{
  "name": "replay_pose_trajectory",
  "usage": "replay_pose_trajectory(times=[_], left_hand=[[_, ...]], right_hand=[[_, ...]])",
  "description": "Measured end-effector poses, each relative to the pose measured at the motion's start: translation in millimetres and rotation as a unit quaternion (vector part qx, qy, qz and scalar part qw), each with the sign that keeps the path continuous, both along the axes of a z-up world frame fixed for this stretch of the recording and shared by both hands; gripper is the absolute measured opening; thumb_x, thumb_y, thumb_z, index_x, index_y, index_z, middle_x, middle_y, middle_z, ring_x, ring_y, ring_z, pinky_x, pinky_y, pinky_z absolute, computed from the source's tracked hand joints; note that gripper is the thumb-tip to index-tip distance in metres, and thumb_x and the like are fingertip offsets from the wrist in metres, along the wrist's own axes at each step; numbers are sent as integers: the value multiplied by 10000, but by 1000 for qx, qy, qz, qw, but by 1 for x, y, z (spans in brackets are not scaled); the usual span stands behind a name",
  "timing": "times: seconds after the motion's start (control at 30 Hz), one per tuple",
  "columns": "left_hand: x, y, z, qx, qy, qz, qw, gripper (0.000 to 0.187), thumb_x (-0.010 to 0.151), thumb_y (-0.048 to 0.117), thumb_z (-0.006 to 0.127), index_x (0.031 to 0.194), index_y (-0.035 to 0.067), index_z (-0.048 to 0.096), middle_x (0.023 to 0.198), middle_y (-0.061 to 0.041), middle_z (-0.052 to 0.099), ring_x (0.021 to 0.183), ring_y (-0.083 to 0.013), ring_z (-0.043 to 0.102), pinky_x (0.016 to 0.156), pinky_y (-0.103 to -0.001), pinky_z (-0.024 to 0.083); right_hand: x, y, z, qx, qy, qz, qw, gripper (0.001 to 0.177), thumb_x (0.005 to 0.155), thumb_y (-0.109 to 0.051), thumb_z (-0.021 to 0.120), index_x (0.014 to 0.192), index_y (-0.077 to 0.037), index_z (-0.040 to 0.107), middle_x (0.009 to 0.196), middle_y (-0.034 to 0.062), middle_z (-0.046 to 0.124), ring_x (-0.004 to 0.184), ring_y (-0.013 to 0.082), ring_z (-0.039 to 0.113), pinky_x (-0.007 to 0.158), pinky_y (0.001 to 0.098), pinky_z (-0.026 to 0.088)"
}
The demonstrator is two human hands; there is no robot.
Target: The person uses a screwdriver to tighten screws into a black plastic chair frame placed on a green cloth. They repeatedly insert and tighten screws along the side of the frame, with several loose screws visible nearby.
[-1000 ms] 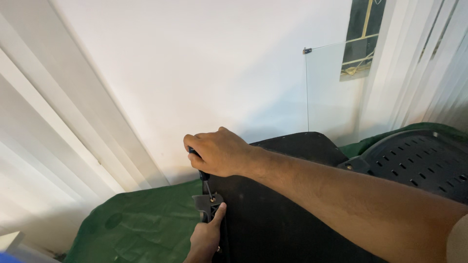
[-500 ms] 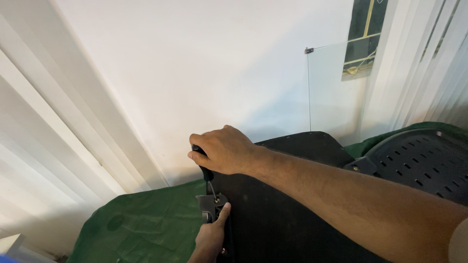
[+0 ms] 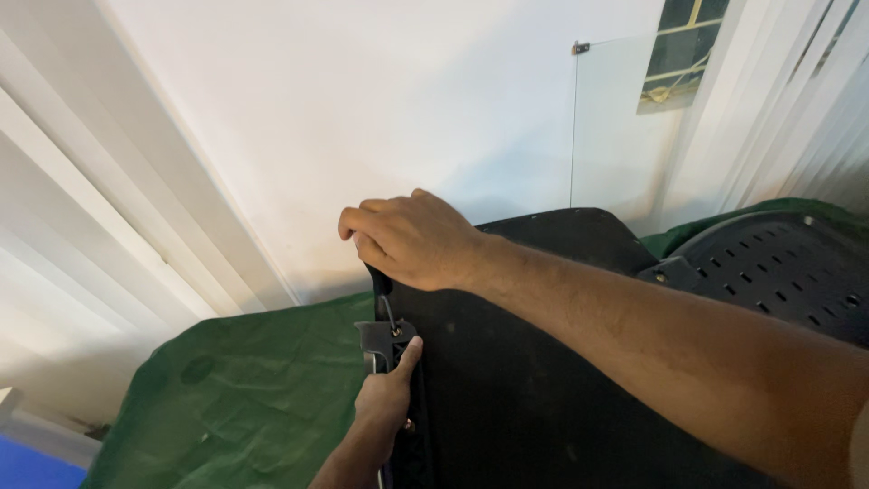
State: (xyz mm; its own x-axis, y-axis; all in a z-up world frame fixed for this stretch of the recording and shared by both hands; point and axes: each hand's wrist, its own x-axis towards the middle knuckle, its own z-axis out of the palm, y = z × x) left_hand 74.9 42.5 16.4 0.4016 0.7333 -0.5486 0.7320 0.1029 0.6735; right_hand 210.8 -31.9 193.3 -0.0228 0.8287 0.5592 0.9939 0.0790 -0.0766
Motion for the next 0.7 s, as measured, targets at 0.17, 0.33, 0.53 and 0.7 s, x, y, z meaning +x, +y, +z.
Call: replay_pose_trajectory(times=[0.17,0.33,0.53,0.7], left_hand=[[-1,-6,8,-19,-5,10,1000,1017,770,792,642,1324,-60,630,1251,-226,701,1114,-360,707,937,-465,550],[-3,-8,8,-6,-16,5,1000,1024,766,792,649,1352,-47,620,1303,-220,681,1188,-355,680,1002,-458,528],[-4,-9,6,4,-22,7,1000,1029,760,790,662,1338,-62,631,1309,-227,685,1188,-357,680,1014,-457,524],[-6,-10,6,-33,-29,1,999,1005,788,771,630,1359,-56,612,1316,-247,688,1195,-382,684,1017,-502,528]], right_hand=[[4,-4,0,-18,12,-10,1000,189,1055,-222,456,1078,-112,607,779,13,699,533,137,615,470,342,492],[7,-6,-7,2,-2,7,1000,193,1089,-235,465,1099,-113,615,804,41,676,581,143,605,495,345,494],[11,-7,-14,20,-34,22,999,208,1079,-173,418,1168,-100,591,883,20,676,615,138,609,575,362,504],[12,-8,-10,-13,-48,-1,999,232,1096,-245,396,1175,-150,593,855,-32,687,579,126,603,641,407,476]])
